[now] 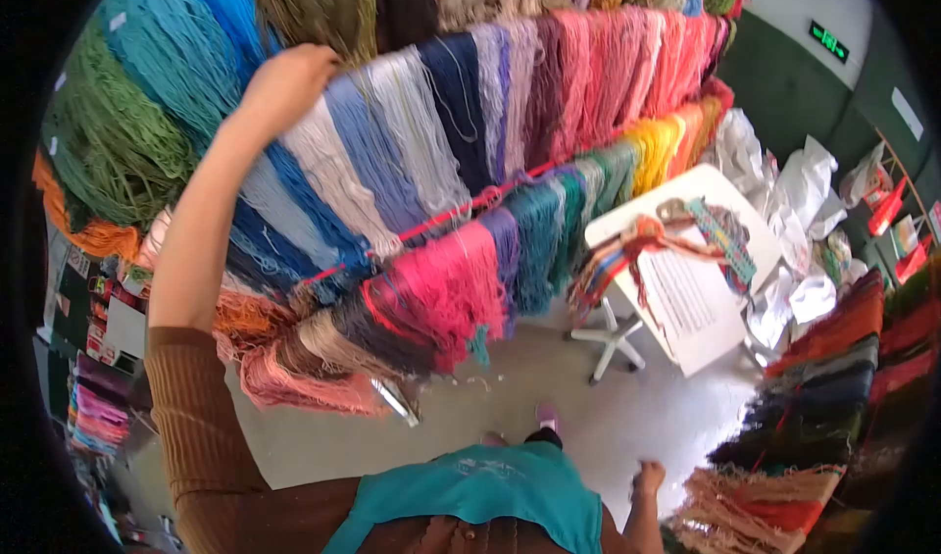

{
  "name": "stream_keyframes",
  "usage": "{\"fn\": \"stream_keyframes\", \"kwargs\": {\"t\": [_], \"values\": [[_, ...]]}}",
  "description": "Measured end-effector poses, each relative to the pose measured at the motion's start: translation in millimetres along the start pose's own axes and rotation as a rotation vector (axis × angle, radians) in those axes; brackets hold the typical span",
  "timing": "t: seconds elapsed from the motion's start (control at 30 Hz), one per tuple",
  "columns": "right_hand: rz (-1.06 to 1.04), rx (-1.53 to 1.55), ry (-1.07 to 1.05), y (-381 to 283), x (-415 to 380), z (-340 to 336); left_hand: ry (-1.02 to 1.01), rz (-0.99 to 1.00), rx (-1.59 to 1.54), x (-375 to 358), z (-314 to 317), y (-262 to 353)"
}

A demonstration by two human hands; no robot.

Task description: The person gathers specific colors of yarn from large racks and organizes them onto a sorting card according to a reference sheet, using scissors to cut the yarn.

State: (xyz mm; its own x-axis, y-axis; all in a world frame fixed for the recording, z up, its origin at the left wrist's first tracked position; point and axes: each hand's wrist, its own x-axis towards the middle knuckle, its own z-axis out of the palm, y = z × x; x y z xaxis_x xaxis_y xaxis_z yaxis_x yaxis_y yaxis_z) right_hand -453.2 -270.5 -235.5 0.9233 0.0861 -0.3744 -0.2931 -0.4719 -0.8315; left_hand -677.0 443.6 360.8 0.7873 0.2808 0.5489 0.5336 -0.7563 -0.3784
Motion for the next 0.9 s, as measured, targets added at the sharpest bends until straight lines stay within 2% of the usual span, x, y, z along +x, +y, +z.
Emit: {"fn": "stream_keyframes", "kwargs": {"t": [0.03,0.07,0.1,0.13,0.17,0.2,0.23,0.27,0.3,0.37,0.4,0.47,0.5,0.53,0.6,0.63,0.67,0.73,0.77,0.83,0.9], "values": [[0.053,0.015,-0.103,-1.5,21.5,8.1,-0.049,-0.057,-0.099,6.1,9.0,-13.4],[-0.087,-0.136,-0.165,-47.0,15.5,17.0,-0.061,-0.018,-0.16,11.0,15.3,-24.9],[-0.372,-0.321,-0.154,-43.4,38.5,19.8,-0.107,-0.031,-0.203,15.1,9.3,-23.1],[-0.394,-0.373,-0.21,-69.4,42.6,18.9,-0.131,0.199,-0.053,17.5,6.4,-31.8],[-0.456,-0.322,-0.21,-136.6,9.9,18.3,-0.152,0.035,-0.083,9.0,-9.7,-8.9],[-0.407,-0.271,-0.231,-165.6,3.8,15.0,-0.087,-0.115,0.072,2.6,-20.4,19.2],[-0.405,-0.247,-0.247,-203.2,-9.0,10.9,0.025,-0.079,0.112,-1.9,-23.7,31.3],[-0.439,-0.194,-0.261,-236.6,-22.6,5.1,0.202,0.086,0.142,-4.6,-13.9,26.1],[-0.448,-0.192,-0.284,-270.0,-37.0,-2.8,0.271,0.085,0.112,-17.9,-18.8,55.0],[-0.4,-0.104,-0.343,-317.1,-57.9,-16.3,0.195,0.177,-0.348,-37.3,-17.8,107.6],[-0.392,-0.077,-0.38,-338.3,-67.7,-22.7,0.223,0.374,-0.533,-42.9,-14.6,137.8],[-0.434,-0.031,-0.414,-365.6,-78.9,-31.5,0.039,0.357,-0.974,-60.2,-8.4,209.1],[-0.449,-0.042,-0.435,-376.4,-82.3,-35.4,-0.055,0.395,-1.087,-63.9,-7.7,239.8],[-0.467,-0.051,-0.458,-386.9,-85.0,-38.3,-0.173,0.341,-1.314,-71.1,-3.6,272.9],[-0.502,-0.081,-0.487,-405.0,-91.2,-41.9,-0.47,0.388,-1.609,-76.4,3.5,332.6],[-0.546,-0.109,-0.498,-412.1,-93.5,-42.7,-0.521,0.452,-1.687,-75.1,4.8,361.5],[-0.589,-0.135,-0.508,-418.1,-94.9,-44.2,-0.49,0.49,-1.681,-74.1,8.3,391.3],[-0.598,-0.15,-0.517,-422.3,-89.5,-50.9,-0.707,0.396,-1.777,-66.3,2.3,439.3],[-0.655,-0.132,-0.507,-422.4,-81.6,-56.3,-0.744,0.327,-1.944,-63.1,3.7,464.1],[-0.712,-0.129,-0.488,-423.3,-64.3,-76.1,-0.913,0.352,-1.881,-41.9,5.2,492.9],[-0.696,-0.13,-0.484,-417.9,-46.4,-99.8,-0.915,0.36,-1.818,-24.8,-0.3,513.2]]}}
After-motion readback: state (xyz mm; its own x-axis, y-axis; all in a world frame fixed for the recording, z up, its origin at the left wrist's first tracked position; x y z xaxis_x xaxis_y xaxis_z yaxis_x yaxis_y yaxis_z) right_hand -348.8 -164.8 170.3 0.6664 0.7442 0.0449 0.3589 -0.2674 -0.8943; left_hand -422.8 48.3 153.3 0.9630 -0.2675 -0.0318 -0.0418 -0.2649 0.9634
